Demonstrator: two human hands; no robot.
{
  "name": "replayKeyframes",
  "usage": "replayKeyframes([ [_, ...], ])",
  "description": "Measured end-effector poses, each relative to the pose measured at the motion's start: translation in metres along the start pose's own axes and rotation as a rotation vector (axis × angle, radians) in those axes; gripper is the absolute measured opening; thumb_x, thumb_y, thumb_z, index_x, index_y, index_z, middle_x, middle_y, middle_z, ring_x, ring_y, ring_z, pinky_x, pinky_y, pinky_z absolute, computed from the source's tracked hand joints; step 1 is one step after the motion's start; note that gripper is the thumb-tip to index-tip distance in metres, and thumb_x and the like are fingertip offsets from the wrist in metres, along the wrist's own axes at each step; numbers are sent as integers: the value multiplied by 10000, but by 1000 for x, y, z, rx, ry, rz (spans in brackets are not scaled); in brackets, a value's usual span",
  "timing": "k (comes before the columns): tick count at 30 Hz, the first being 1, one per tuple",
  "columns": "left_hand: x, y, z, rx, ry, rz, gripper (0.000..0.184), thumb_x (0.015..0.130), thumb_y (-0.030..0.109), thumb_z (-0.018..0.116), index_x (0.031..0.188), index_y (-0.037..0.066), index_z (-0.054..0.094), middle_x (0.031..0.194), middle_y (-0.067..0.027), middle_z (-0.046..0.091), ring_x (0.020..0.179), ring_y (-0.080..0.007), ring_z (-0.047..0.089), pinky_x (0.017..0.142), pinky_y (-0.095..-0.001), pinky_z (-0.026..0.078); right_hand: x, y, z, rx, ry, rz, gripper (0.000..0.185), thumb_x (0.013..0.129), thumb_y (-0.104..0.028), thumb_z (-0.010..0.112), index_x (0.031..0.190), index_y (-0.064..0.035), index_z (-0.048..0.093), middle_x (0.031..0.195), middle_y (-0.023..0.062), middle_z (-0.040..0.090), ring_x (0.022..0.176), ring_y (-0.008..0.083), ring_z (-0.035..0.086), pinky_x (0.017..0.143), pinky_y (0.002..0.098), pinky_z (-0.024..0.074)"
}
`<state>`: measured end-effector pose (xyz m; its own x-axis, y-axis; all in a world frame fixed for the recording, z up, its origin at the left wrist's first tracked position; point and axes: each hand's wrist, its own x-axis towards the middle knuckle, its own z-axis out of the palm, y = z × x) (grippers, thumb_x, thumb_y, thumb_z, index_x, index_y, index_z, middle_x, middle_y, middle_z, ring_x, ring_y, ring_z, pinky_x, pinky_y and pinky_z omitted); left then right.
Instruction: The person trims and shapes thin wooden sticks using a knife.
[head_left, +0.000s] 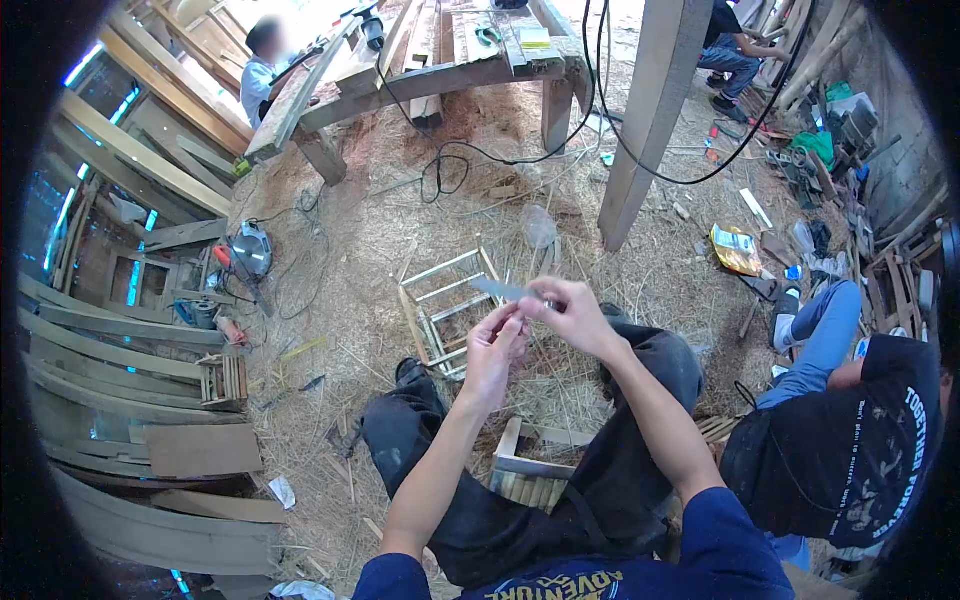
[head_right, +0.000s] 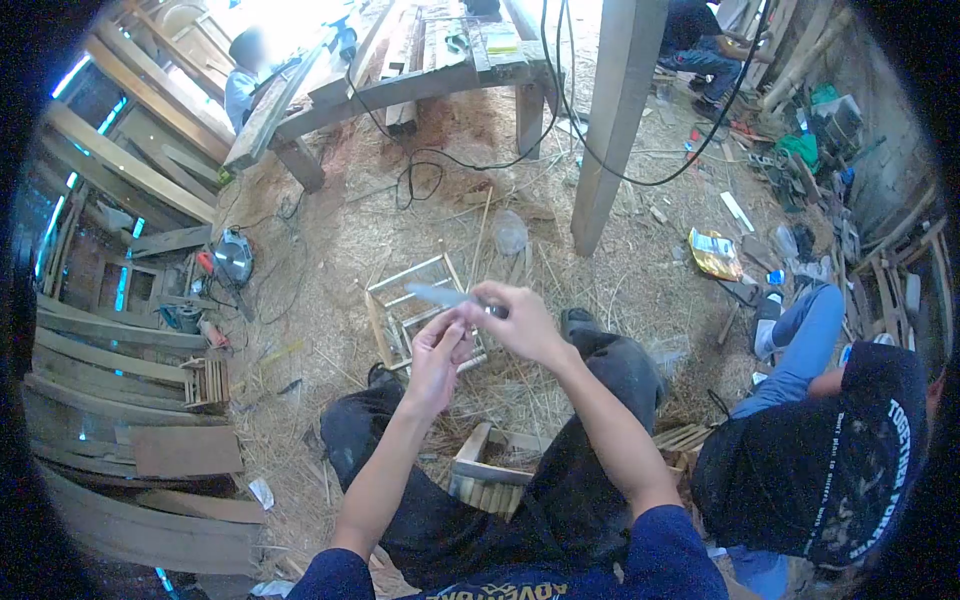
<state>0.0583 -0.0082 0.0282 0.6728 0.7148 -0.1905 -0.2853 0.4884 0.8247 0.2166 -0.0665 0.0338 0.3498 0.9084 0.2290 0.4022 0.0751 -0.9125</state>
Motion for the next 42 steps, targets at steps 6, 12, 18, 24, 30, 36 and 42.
replayKeyframes([
  [6, -6, -3, -11, 15, -9, -50, 320, 977, 94, 598, 1284, 5, 602, 761, 58, 557, 550, -10, 349, 493, -209, 266, -15, -10, -1, -295, -53, -181, 423, 814, -450, 760, 1028, -87, 739, 615, 122, 633, 528, 272, 643, 523, 344, 490],
  [12, -13, -2, -15, 46, -48, -60, 329, 968, 66, 592, 1292, 8, 612, 769, 56, 571, 573, -9, 369, 502, -202, 279, -13, -11, -15, -454, -83, -359, 395, 773, -474, 786, 975, -135, 755, 572, 99, 607, 476, 247, 603, 482, 336, 456],
  [18, -20, -1, -15, 174, -48, 18, 307, 972, 79, 599, 1266, -2, 630, 771, 51, 562, 593, -14, 385, 504, -197, 289, -11, -2, -27, -420, 48, -358, 359, 797, -451, 775, 947, -126, 754, 589, 73, 638, 468, 206, 606, 486, 326, 463],
  [24, -32, -4, -8, 126, -42, -100, 292, 984, 96, 589, 1255, -4, 626, 760, 11, 541, 543, -36, 347, 476, -209, 269, -3, -1, -48, -312, 264, -92, 347, 843, -409, 746, 916, -69, 733, 612, 76, 654, 503, 185, 636, 504, 324, 485],
  [30, -29, 1, -21, -26, -72, -79, 341, 988, 88, 573, 1325, 39, 572, 842, -9, 594, 587, -28, 400, 510, -202, 316, -26, -4, 3, -364, -104, -325, 396, 780, -461, 778, 928, -97, 733, 551, 86, 595, 478, 260, 610, 488, 343, 463],
  [36, -24, 5, -25, -118, -83, -152, 358, 995, 79, 533, 1352, 58, 541, 905, 8, 583, 628, -28, 395, 517, -196, 293, -13, -12, 2, -382, -55, -453, 441, 737, -527, 783, 895, -118, 733, 547, 76, 601, 475, 257, 603, 487, 344, 449],
  [42, -23, 14, -23, -122, -101, -221, 366, 993, 113, 548, 1355, 60, 536, 872, 4, 558, 639, -30, 406, 515, -191, 294, -9, -6, -7, -493, -33, -500, 453, 712, -566, 785, 864, -142, 731, 549, 58, 614, 458, 235, 587, 491, 333, 429],
])
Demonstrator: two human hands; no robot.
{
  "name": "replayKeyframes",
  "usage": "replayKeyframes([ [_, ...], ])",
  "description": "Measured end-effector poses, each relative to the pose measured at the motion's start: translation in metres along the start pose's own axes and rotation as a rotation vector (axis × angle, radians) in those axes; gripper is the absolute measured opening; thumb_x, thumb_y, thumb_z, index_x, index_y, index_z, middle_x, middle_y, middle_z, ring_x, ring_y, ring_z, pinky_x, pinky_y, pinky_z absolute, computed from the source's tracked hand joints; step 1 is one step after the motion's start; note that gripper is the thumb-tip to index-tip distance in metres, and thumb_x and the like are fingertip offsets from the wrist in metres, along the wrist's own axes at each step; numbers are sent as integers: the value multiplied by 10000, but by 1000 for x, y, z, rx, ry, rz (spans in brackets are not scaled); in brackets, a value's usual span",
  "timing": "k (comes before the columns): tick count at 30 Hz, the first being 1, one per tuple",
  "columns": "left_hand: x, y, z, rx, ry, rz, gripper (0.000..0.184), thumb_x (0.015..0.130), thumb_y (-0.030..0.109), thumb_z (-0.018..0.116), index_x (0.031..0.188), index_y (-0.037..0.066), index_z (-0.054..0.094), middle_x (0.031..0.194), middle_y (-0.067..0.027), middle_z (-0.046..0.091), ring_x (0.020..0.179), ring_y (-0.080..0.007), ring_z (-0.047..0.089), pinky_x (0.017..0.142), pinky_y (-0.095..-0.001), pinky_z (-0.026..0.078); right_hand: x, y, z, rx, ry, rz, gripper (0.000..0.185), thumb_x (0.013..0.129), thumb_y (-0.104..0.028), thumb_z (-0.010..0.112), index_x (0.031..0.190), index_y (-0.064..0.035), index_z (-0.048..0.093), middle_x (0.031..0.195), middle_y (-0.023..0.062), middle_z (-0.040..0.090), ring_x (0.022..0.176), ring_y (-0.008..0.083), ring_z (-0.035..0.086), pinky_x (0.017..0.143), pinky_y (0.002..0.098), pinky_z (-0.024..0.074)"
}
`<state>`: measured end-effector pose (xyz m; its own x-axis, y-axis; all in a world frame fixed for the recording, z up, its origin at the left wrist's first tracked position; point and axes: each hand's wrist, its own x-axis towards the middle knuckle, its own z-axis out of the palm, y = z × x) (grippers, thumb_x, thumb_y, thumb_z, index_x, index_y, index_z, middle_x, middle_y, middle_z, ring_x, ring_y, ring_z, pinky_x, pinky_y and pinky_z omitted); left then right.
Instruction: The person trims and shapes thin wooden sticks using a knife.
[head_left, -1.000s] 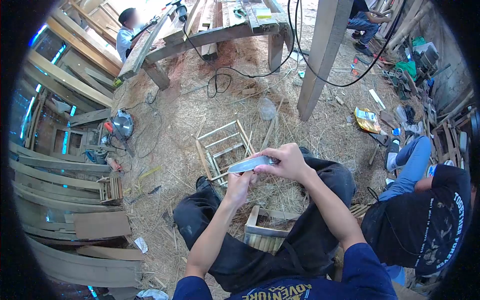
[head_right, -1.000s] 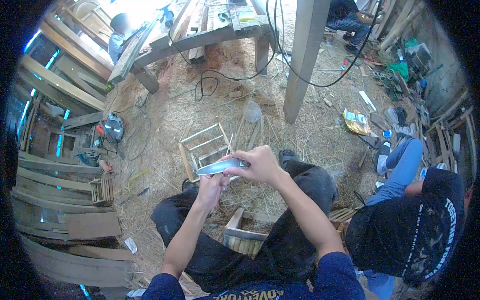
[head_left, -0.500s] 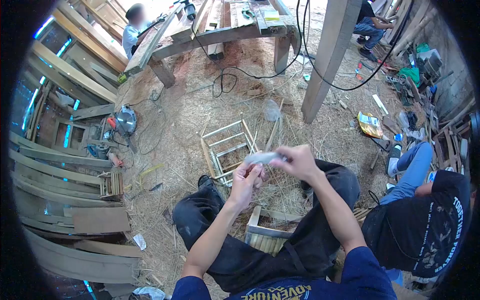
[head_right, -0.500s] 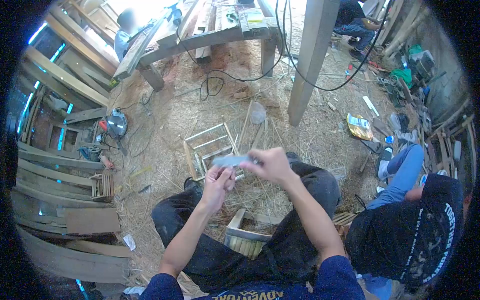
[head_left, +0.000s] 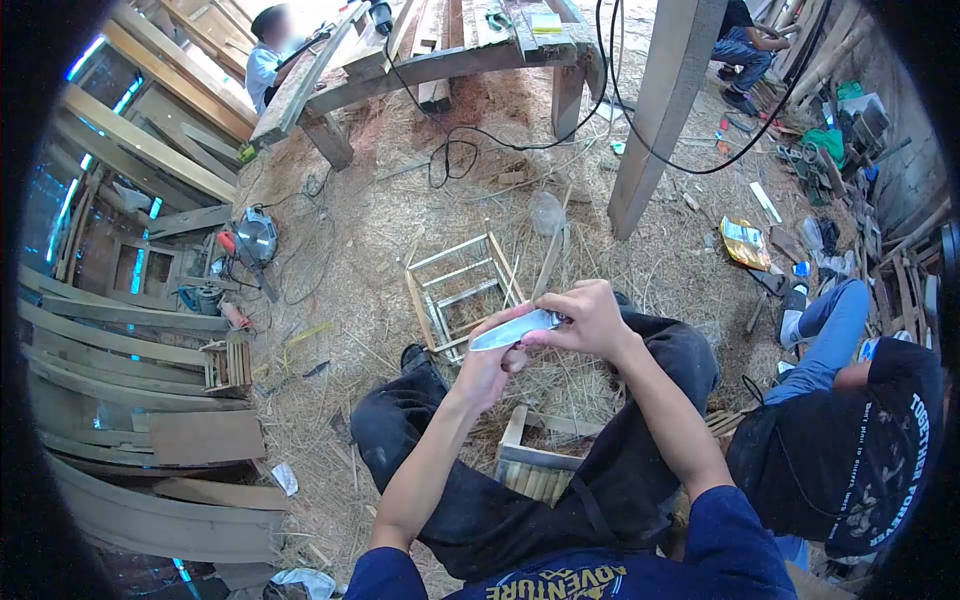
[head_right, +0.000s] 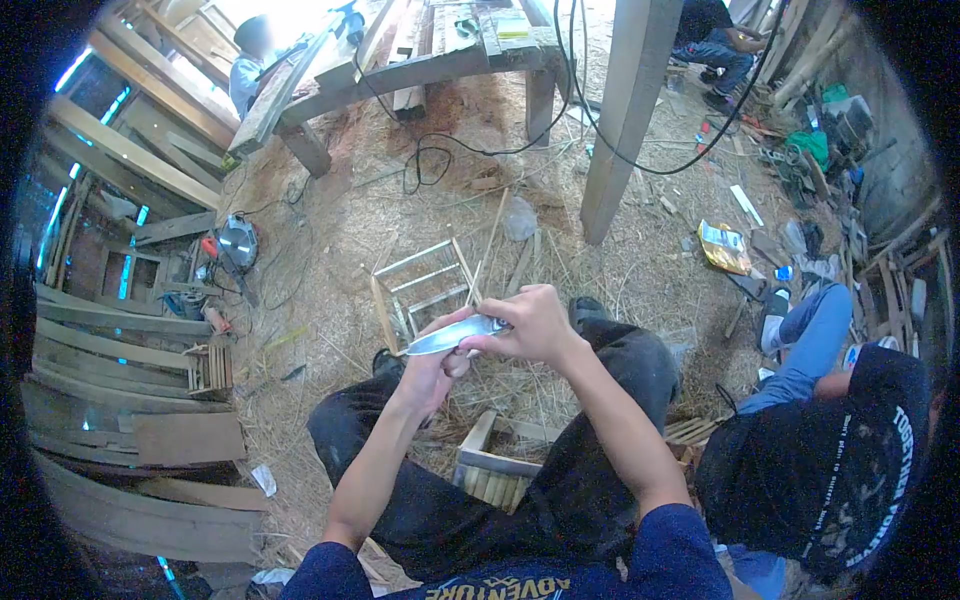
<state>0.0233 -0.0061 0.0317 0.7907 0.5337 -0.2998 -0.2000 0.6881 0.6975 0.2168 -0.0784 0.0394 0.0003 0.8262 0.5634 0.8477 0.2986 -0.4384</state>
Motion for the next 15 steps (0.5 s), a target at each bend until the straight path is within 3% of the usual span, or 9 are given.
replayKeyframes([
  [4, 1, -4, -2, -48, -15, -19, 358, 989, 120, 574, 1342, 59, 557, 816, 2, 520, 600, -32, 366, 498, -188, 271, -1, 2, -3, -19, -14, -12, 484, 670, -554, 811, 858, -115, 734, 566, 48, 621, 472, 209, 580, 491, 339, 426],
  [7, 0, -8, -10, -100, -62, 23, 346, 992, 123, 578, 1334, 71, 572, 792, 3, 503, 565, -32, 331, 482, -192, 252, 2, 4, -9, -69, 65, 12, 426, 726, -552, 782, 829, -142, 730, 537, 54, 605, 453, 211, 594, 477, 324, 436],
  [10, -6, -4, -6, -88, -92, 47, 330, 997, 126, 574, 1324, 84, 583, 774, 10, 488, 553, -32, 318, 474, -199, 243, 4, 24, -22, -115, 200, 290, 409, 751, -540, 771, 824, -140, 731, 527, 57, 595, 442, 198, 583, 468, 320, 438],
  [11, -9, -3, -3, -71, -89, 51, 324, 997, 127, 573, 1318, 87, 586, 767, 13, 482, 551, -32, 315, 472, -202, 241, 5, 27, -24, -194, 186, 251, 399, 773, -532, 760, 823, -137, 732, 516, 58, 580, 438, 197, 575, 465, 328, 444],
  [15, -4, -7, -7, -44, -55, -17, 321, 1003, 113, 557, 1321, 84, 587, 750, 30, 456, 555, -35, 303, 475, -204, 237, -3, -4, -2, -35, -10, -16, 392, 785, -520, 760, 806, -131, 729, 529, 73, 585, 455, 190, 600, 468, 332, 457],
])
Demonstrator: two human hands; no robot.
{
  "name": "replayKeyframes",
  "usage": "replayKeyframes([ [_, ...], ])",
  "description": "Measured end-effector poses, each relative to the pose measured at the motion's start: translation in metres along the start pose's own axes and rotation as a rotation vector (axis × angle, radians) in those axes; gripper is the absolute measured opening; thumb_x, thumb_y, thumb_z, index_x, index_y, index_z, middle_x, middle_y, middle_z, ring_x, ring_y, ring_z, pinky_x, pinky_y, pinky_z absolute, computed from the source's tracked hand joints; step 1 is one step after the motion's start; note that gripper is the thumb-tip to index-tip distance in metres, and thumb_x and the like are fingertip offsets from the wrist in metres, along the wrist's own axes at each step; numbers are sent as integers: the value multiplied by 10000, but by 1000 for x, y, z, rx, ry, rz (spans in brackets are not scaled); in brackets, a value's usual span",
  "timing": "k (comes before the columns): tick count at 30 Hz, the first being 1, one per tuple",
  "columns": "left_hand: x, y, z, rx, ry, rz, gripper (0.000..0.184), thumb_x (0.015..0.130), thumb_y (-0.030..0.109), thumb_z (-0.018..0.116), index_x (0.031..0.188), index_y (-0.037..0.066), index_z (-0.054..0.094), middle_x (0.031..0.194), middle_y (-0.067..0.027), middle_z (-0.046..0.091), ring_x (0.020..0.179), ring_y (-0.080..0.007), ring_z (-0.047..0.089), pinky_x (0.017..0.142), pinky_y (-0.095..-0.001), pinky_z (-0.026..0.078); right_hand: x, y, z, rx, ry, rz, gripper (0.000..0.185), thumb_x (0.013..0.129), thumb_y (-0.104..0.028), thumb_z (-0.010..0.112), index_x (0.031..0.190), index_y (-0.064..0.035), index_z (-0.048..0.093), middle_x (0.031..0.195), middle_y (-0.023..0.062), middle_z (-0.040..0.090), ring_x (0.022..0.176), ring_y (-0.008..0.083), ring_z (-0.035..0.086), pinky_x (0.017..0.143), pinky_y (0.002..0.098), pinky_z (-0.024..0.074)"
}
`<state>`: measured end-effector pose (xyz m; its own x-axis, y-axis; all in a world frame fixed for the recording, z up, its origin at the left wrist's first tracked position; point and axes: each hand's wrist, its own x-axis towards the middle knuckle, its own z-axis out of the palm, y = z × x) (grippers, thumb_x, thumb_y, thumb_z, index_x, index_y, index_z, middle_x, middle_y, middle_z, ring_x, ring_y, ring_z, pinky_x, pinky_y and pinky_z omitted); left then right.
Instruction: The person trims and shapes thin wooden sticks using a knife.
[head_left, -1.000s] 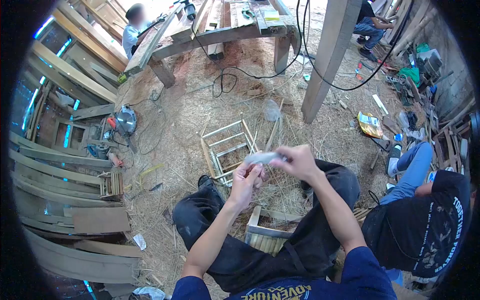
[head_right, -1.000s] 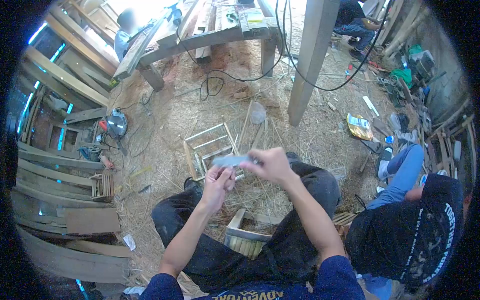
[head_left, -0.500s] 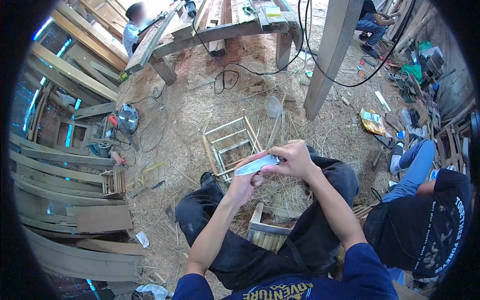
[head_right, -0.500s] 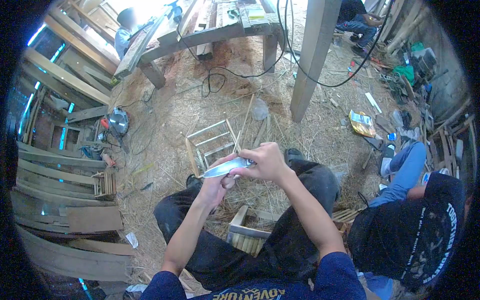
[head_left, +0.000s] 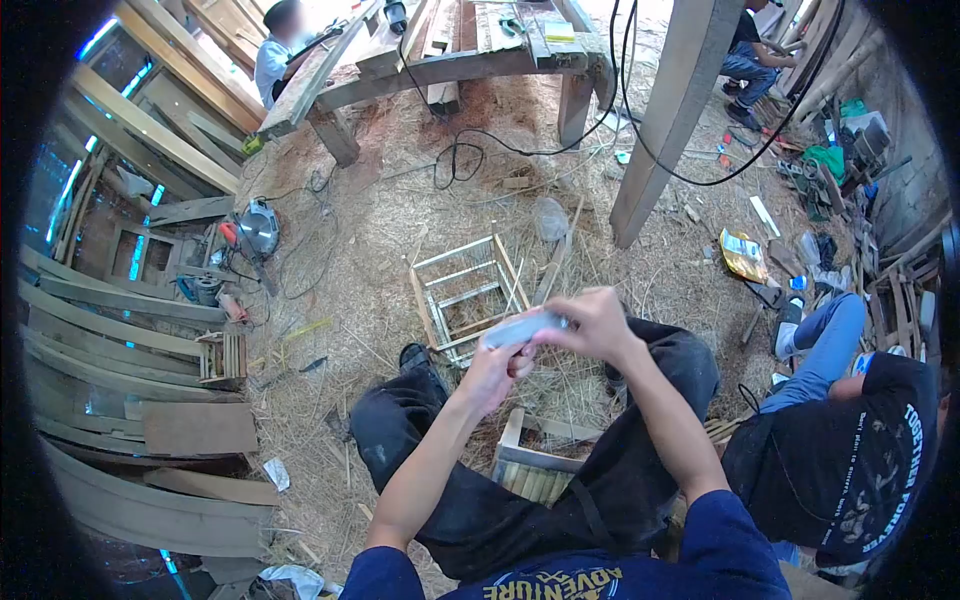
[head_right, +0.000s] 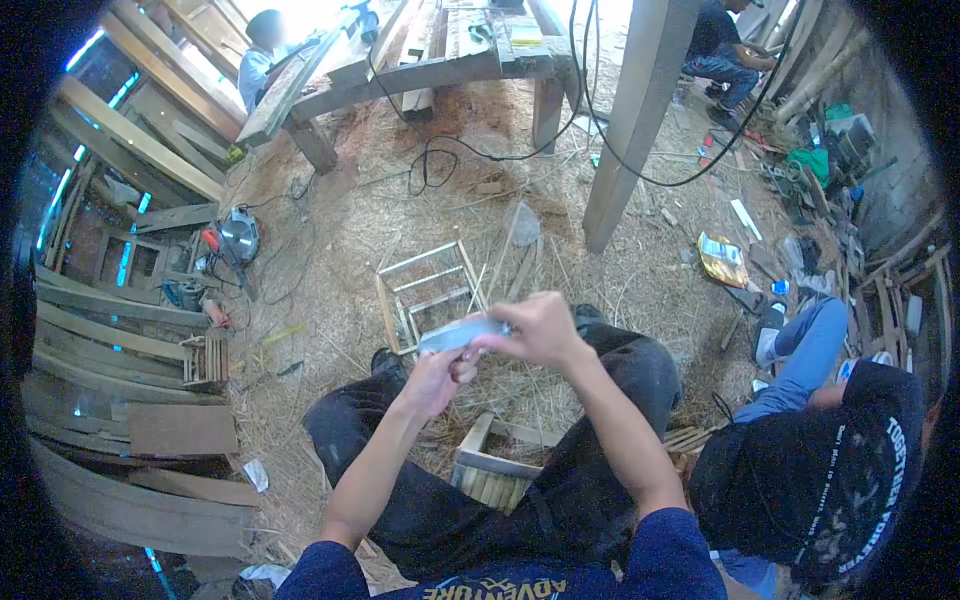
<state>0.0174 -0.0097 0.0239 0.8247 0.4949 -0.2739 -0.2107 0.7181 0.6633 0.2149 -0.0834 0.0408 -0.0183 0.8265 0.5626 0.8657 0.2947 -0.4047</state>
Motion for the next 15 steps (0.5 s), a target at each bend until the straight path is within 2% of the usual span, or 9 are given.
replayKeyframes([
  [3, -7, 4, 4, -24, 7, -19, 331, 1005, 100, 543, 1334, 82, 576, 745, 37, 442, 560, -37, 298, 477, -204, 237, 5, 19, -1, 16, 117, 62, 382, 777, -509, 769, 802, -130, 729, 549, 87, 599, 478, 188, 620, 478, 318, 464],
  [4, -7, 6, 5, -31, 4, -10, 340, 1004, 93, 536, 1343, 83, 569, 744, 39, 439, 562, -37, 297, 478, -204, 237, 8, 23, -7, 96, 149, 314, 372, 764, -497, 781, 801, -131, 728, 557, 90, 605, 496, 194, 635, 485, 313, 472],
  [7, -3, 8, 7, -42, 16, -24, 381, 1005, 90, 525, 1386, 94, 533, 735, 57, 405, 560, -36, 295, 476, -206, 243, 15, 13, -3, 173, 126, 274, 384, 757, -510, 777, 805, -132, 729, 566, 92, 613, 501, 219, 638, 490, 329, 479],
  [8, -3, 10, 9, -39, 38, -54, 386, 1008, 95, 524, 1394, 96, 526, 733, 61, 394, 558, -36, 293, 475, -206, 244, 9, 2, -7, -72, -41, 85, 346, 774, -436, 785, 812, -99, 715, 588, 93, 623, 522, 230, 637, 522, 347, 485],
  [11, -5, 10, 6, -20, 15, -59, 381, 1021, 123, 515, 1401, 100, 522, 720, 75, 365, 542, -30, 290, 471, -200, 240, 9, 0, -7, -59, -58, 37, 359, 775, -443, 784, 813, -93, 714, 577, 97, 610, 512, 226, 626, 515, 350, 479],
  [12, -8, 10, 8, -13, -18, -45, 378, 1023, 123, 509, 1400, 100, 523, 719, 77, 367, 541, -29, 293, 470, -199, 238, 9, 17, -2, 49, 109, 180, 389, 763, -476, 783, 816, -96, 716, 576, 98, 608, 502, 230, 615, 508, 352, 469],
  [15, -9, 9, 8, -4, -15, -64, 386, 1029, 129, 499, 1415, 102, 508, 711, 84, 353, 523, -22, 291, 453, -198, 226, 16, 26, -10, -48, 190, 261, 397, 771, -530, 758, 786, -137, 704, 538, 88, 590, 485, 254, 613, 490, 370, 472],
])
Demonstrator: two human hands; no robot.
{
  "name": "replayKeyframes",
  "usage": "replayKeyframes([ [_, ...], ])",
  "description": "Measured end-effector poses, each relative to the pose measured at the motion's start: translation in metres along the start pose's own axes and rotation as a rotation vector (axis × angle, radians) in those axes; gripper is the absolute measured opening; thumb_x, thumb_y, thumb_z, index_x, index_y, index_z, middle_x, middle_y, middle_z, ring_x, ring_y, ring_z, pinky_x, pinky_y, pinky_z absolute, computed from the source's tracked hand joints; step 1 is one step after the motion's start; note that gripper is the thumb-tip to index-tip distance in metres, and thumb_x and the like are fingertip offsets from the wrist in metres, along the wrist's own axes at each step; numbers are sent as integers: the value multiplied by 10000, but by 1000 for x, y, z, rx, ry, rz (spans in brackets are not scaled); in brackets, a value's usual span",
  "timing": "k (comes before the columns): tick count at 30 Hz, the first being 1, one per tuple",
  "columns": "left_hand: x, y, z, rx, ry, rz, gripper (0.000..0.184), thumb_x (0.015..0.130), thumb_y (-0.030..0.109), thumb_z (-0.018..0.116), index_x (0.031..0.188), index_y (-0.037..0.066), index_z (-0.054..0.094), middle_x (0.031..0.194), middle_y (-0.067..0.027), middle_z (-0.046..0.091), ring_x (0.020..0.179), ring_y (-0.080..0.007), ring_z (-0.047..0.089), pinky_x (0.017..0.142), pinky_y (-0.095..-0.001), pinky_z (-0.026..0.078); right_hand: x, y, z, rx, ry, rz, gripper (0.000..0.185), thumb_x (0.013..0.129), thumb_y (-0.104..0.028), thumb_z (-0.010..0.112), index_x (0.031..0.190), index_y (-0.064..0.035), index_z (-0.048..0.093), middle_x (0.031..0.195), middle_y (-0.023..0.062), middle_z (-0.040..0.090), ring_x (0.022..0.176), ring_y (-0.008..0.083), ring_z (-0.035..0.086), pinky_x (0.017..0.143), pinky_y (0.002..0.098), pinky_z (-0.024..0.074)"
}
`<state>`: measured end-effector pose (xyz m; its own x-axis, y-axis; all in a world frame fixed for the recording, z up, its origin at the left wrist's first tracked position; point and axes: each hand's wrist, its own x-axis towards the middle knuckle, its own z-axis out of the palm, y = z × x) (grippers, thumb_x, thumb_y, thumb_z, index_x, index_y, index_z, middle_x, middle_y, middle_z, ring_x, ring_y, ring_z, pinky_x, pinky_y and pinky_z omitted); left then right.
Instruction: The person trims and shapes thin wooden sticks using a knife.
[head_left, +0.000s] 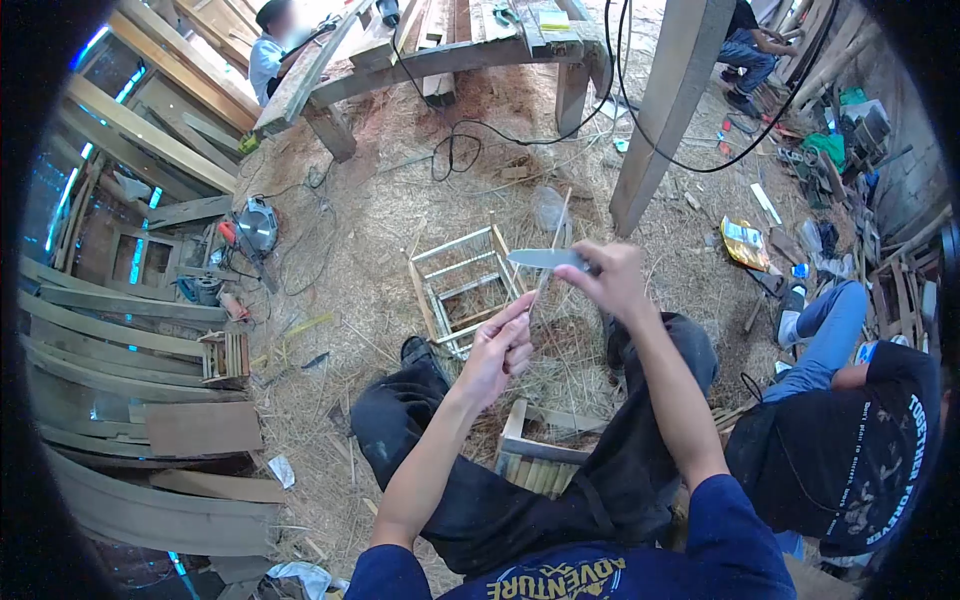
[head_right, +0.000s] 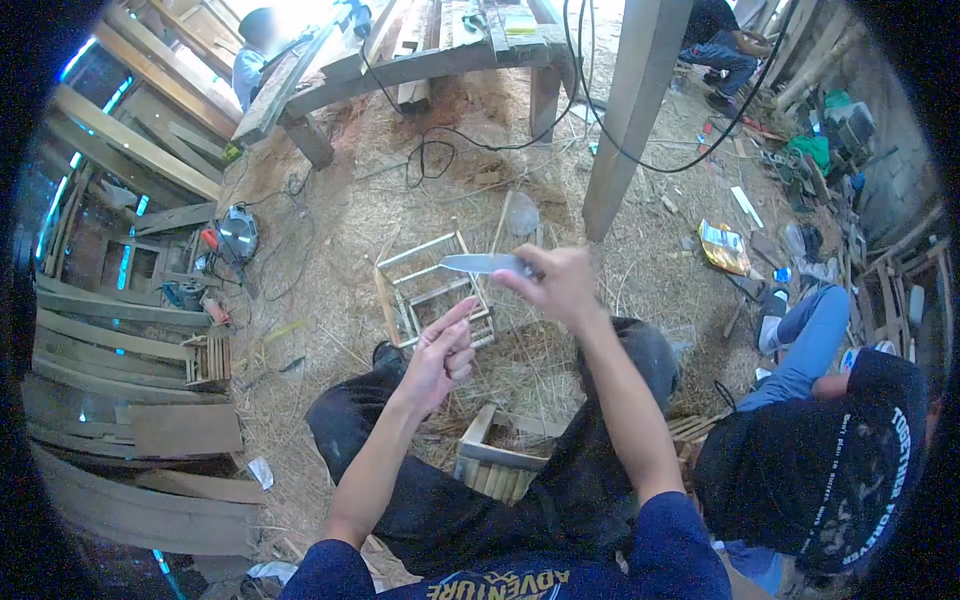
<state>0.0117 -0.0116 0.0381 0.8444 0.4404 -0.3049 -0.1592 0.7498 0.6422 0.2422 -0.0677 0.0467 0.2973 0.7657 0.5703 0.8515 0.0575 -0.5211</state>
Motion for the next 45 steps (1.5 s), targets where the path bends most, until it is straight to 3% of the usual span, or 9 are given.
replayKeyframes([
  [4, 1, 8, 6, 109, 66, -29, 399, 1039, 165, 500, 1436, 132, 485, 700, 81, 313, 491, -19, 254, 434, -198, 210, -14, -31, 2, 38, -200, -321, 379, 750, -488, 788, 794, -118, 715, 575, 56, 616, 472, 231, 585, 490, 352, 443],
  [7, -3, 5, 6, 85, 51, -20, 396, 1047, 200, 492, 1441, 153, 477, 693, 79, 310, 482, -21, 240, 427, -200, 196, 3, 11, -9, -126, 20, -48, 404, 732, -537, 791, 778, -142, 719, 524, 29, 599, 460, 194, 597, 497, 336, 476],
  [11, 1, -5, -12, 84, 96, -137, 408, 1047, 192, 485, 1454, 168, 470, 690, 76, 319, 485, -25, 233, 429, -205, 188, -15, -15, 2, -74, -8, -364, 423, 715, -565, 787, 754, -152, 706, 517, 26, 590, 444, 184, 580, 493, 329, 467],
  [15, -6, 1, -1, -9, -10, -131, 388, 1043, 180, 490, 1431, 162, 494, 685, 72, 323, 476, -29, 235, 425, -204, 184, -1, 9, -17, -137, 85, -126, 440, 650, -492, 836, 761, -92, 689, 557, 38, 600, 476, 217, 571, 505, 342, 437],
  [20, -5, -1, -8, -17, -4, -169, 389, 1047, 184, 483, 1435, 163, 482, 677, 62, 314, 462, -28, 231, 419, -205, 177, -23, -19, 0, -77, -40, -357, 438, 680, -557, 803, 768, -137, 717, 531, 23, 577, 478, 209, 576, 501, 346, 435],
  [24, -10, -3, -9, -21, -12, -170, 391, 1044, 185, 485, 1434, 159, 481, 670, 65, 299, 460, -29, 229, 420, -207, 167, 6, 7, -34, -225, 130, -126, 427, 680, -505, 814, 764, -102, 702, 536, 22, 581, 476, 208, 575, 515, 338, 432],
  [29, -10, -2, -14, 11, -4, -177, 394, 1043, 187, 482, 1434, 142, 479, 669, 66, 280, 467, -31, 215, 421, -212, 164, -20, -16, -11, -173, -1, -362, 395, 728, -539, 787, 760, -160, 679, 518, -6, 581, 440, 156, 557, 490, 302, 417],
  [41, -16, 1, -10, -22, 10, -163, 388, 1056, 190, 451, 1439, 130, 465, 658, 64, 278, 460, -34, 215, 421, -219, 171, 4, 25, -32, -336, 270, -144, 402, 748, -532, 781, 712, -153, 650, 502, -6, 556, 435, 158, 544, 484, 321, 408],
  [45, -10, 1, -10, -37, -20, -138, 351, 1053, 203, 463, 1399, 150, 490, 655, 66, 272, 455, -31, 211, 403, -205, 170, -17, -4, -14, -242, 140, -344, 398, 741, -549, 777, 719, -166, 672, 505, -12, 556, 434, 156, 543, 473, 317, 402],
])
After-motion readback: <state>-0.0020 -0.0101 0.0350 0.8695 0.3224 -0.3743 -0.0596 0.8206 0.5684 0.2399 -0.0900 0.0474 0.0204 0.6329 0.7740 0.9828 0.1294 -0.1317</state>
